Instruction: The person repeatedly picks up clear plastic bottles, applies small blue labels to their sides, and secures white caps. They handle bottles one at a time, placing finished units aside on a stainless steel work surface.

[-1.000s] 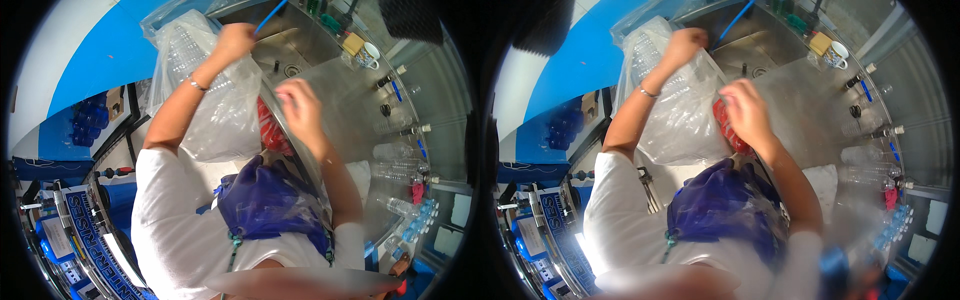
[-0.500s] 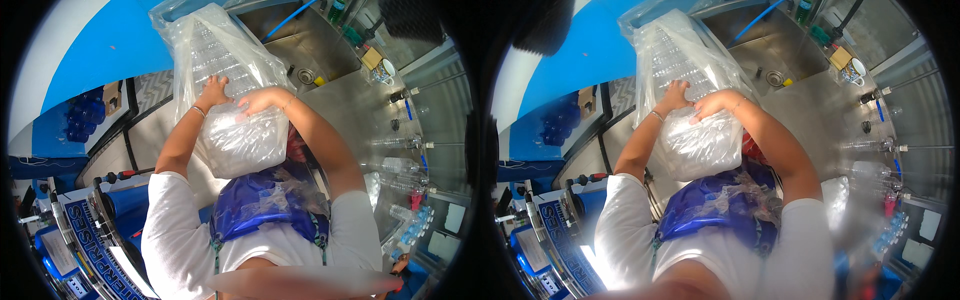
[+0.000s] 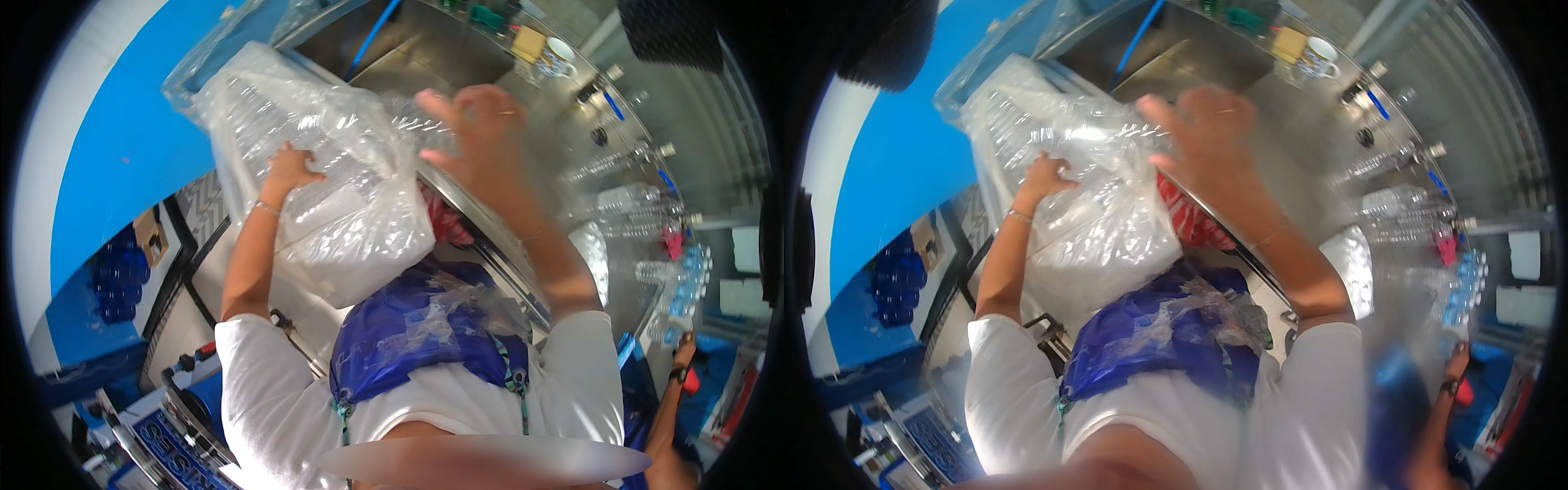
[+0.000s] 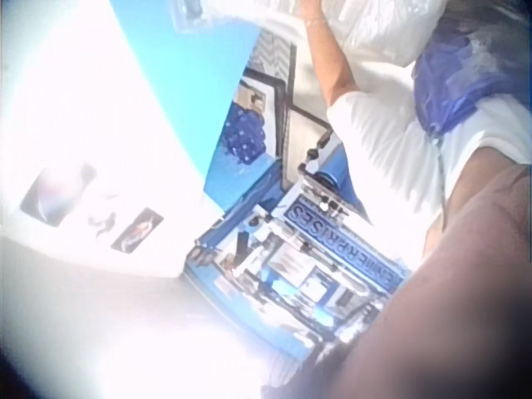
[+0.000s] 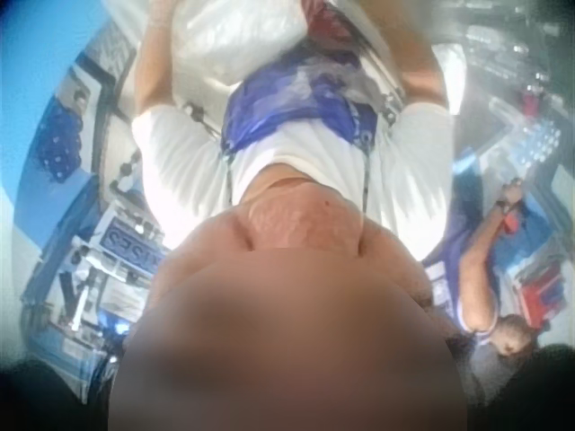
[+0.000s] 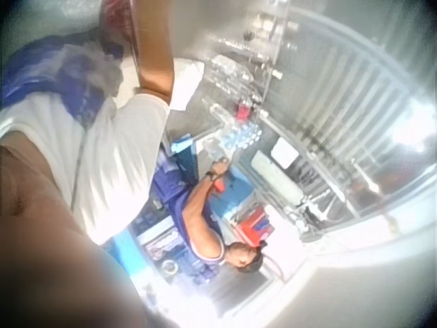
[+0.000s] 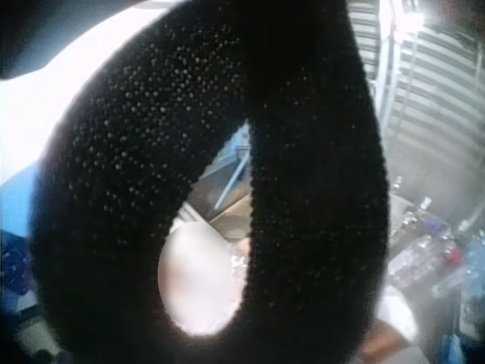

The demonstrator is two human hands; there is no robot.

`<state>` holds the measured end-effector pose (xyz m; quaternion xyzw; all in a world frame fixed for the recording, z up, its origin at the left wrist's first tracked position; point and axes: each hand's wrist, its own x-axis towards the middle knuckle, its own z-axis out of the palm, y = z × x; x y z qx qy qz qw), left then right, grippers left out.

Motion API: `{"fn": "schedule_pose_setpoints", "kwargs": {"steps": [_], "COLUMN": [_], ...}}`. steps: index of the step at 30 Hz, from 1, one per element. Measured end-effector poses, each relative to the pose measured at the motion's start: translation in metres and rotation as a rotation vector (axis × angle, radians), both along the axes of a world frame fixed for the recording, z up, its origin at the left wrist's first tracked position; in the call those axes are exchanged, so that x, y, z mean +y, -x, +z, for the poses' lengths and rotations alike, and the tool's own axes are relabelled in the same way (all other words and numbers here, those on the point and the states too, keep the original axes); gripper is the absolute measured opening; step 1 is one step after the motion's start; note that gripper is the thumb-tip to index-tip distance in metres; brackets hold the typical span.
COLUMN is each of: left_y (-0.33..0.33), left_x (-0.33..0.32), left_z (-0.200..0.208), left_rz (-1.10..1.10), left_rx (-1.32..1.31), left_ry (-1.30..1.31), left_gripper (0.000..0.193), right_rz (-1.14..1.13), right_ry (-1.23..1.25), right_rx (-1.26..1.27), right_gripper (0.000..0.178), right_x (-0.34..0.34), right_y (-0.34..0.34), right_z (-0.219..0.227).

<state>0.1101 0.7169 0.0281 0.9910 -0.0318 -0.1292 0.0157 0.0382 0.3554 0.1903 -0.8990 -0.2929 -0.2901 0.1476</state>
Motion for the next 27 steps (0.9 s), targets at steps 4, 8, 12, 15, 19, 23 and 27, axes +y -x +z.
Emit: {"fn": "schedule_pose_setpoints", "kwargs": {"steps": [4,8,12,15,19,23,27], "left_y": [-0.010,-0.010,-0.012,-0.020,0.004,0.058,0.078], "left_x": [0.030,0.032,0.019,0.011,-0.002,-0.073,-0.230], "left_z": [0.024,-0.001,-0.012,0.018,0.116,0.209,0.198], "left_rz": [-0.006,-0.194,0.141,0.114,0.060,0.178,-0.422], "left_rx": [0.164,0.307,0.650,0.748,0.373,-0.325,-0.478], "left_ry": [0.216,0.359,0.519,0.471,0.498,-0.065,0.396], "left_gripper": [0.057,0.060,0.065,0.062,0.063,0.067,0.074], "right_rz": [-0.322,-0.815,-1.295,-1.394,-1.384,-1.420,-1.454], "right_ry": [-0.304,-0.685,-0.963,-0.949,-0.914,-0.856,-0.845], "right_rx": [0.073,0.072,-0.024,0.043,0.159,0.245,0.163], "right_gripper": [0.071,0.073,0.074,0.076,0.081,0.084,0.083], "right_x": [-0.120,-0.239,-0.349,-0.397,-0.426,-0.435,-0.432], "right_y": [0.009,0.065,0.128,0.148,0.141,0.129,0.132], "right_z": [-0.035,-0.102,-0.162,-0.199,-0.217,-0.209,-0.207]}}
